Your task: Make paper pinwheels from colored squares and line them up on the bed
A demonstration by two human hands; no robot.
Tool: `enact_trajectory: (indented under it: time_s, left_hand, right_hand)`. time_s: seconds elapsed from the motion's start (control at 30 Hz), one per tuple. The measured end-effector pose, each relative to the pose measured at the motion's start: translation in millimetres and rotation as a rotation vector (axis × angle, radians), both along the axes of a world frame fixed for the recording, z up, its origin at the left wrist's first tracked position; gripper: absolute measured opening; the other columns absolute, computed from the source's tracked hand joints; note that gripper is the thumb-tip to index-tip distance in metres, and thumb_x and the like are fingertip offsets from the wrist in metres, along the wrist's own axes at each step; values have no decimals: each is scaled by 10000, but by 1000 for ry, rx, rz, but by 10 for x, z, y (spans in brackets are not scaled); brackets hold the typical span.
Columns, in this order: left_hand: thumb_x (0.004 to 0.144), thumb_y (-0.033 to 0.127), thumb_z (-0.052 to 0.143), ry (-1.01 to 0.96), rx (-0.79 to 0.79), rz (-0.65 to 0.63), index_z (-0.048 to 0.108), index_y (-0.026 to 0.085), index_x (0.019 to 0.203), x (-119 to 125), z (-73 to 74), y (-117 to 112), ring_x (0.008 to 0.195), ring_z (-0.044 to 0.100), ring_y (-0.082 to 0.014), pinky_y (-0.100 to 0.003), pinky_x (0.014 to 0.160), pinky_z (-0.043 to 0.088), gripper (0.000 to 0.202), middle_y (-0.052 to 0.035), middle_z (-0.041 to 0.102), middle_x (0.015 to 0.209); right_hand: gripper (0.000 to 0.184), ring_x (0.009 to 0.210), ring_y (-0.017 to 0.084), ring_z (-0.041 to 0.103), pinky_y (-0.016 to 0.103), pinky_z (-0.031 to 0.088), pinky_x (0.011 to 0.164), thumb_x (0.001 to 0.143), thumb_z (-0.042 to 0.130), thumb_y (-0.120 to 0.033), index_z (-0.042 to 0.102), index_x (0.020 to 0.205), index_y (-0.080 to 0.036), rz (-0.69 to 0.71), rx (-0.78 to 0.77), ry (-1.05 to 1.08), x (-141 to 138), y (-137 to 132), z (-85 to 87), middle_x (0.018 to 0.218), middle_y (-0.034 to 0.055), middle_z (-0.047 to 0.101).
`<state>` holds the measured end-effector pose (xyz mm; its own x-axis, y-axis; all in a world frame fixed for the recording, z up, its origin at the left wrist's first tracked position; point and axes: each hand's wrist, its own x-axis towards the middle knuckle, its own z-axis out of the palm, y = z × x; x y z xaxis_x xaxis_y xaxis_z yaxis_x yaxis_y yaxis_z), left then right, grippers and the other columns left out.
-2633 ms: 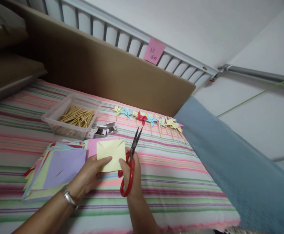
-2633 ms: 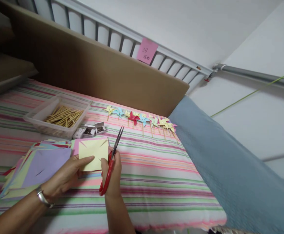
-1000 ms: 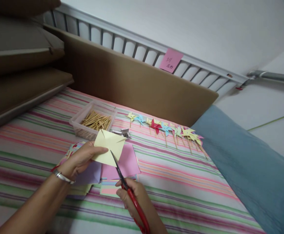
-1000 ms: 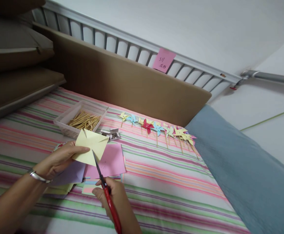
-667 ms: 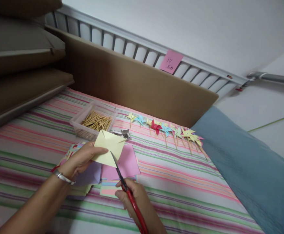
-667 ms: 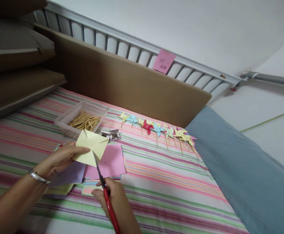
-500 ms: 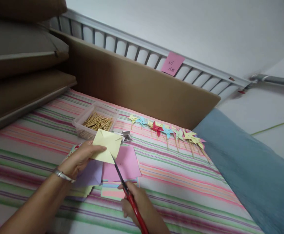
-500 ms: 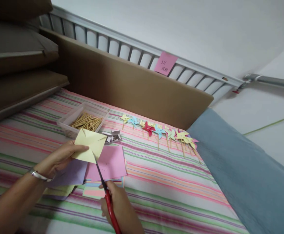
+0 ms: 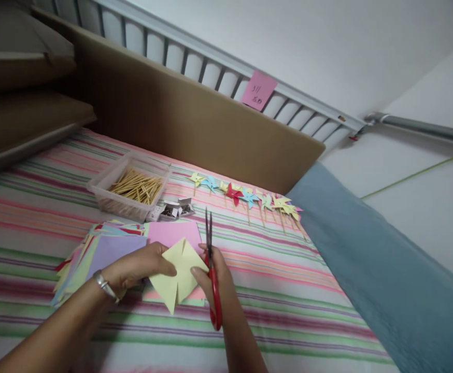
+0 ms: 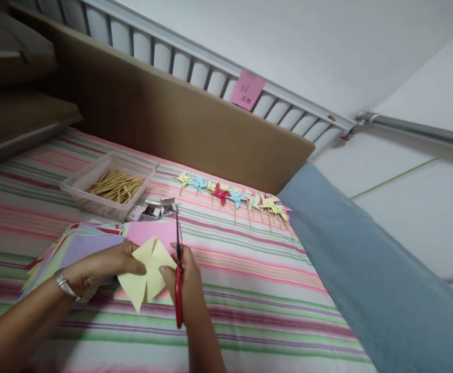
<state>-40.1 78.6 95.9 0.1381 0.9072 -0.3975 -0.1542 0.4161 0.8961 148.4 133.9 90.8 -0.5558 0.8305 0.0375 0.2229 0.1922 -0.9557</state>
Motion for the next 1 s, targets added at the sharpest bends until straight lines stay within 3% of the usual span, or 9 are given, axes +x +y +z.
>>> enact_trajectory:
  time_s: [0.07,0.17,0.3,0.4,0.53,0.67,0.77,0.87,1.0]
  left_hand:
    - [605,169,676,-12,6,-10,743,124,730,31,-43,9,583,638,-199,-254,566,448,149,-73,736,684]
    - [635,258,724,-91,16,86,714,128,696,13,-72,20,533,606,-161,-222,502,423,144,-50,700,614]
    - [657,337,748,-325,-14,271,698,162,805,120,-68,27,681,654,-182,-256,603,500,234,-62,726,776]
    - [658,287,753,-469,-6,338,708,168,895,320,-56,17,815,671,-211,-297,755,514,269,-87,739,901]
    - [649,273,742,-474,89,390,713,145,943,410,-28,22,830,679,-245,-314,760,510,322,-98,748,913]
    - [592,259,774,-318,70,540,707,138,922,134,8,69,788,692,-264,-337,736,517,357,-89,757,822]
    - [562,237,787,-187,69,642,712,127,854,-156,31,87,736,693,-254,-314,699,515,321,-78,753,747]
    - [550,232,791,-99,78,684,716,120,793,-380,45,72,722,686,-242,-287,660,505,278,-77,753,750]
    - [542,235,794,-87,73,664,727,127,800,-525,77,25,688,679,-232,-283,635,500,287,-67,753,746]
  right_hand:
    - [391,741,161,600,256,468,672,696,567,-157,518,1082,-193,-19,3,8,-51,-20,-21,896,23,652]
    - [333,652,141,568,233,458,586,683,565,-168,524,1013,-185,-133,-36,77,-72,-28,-42,828,10,632]
    - [328,553,116,518,194,398,424,782,554,-287,466,1086,-205,-291,-118,211,-76,-54,-29,837,14,594]
    - [326,631,137,559,197,426,446,812,553,-311,448,1105,-213,-352,-87,289,-134,-103,-11,902,33,595]
    - [359,701,155,584,218,462,499,810,566,-322,448,1131,-212,-333,-86,273,-231,-140,-53,965,51,600]
    - [384,624,133,559,253,484,568,790,598,-344,486,1129,-204,-275,-146,235,-232,-113,-172,787,-7,549]
    - [411,647,142,571,271,489,635,772,629,-368,536,1131,-193,-133,-183,136,-184,-110,-218,726,-16,547]
    - [447,557,124,534,243,451,532,757,632,-395,587,1146,-180,6,-214,-17,-147,-154,-191,684,-16,541]
    - [423,466,86,435,206,353,432,747,630,-376,635,1114,-166,91,-251,-139,-138,-233,-119,621,-26,500]
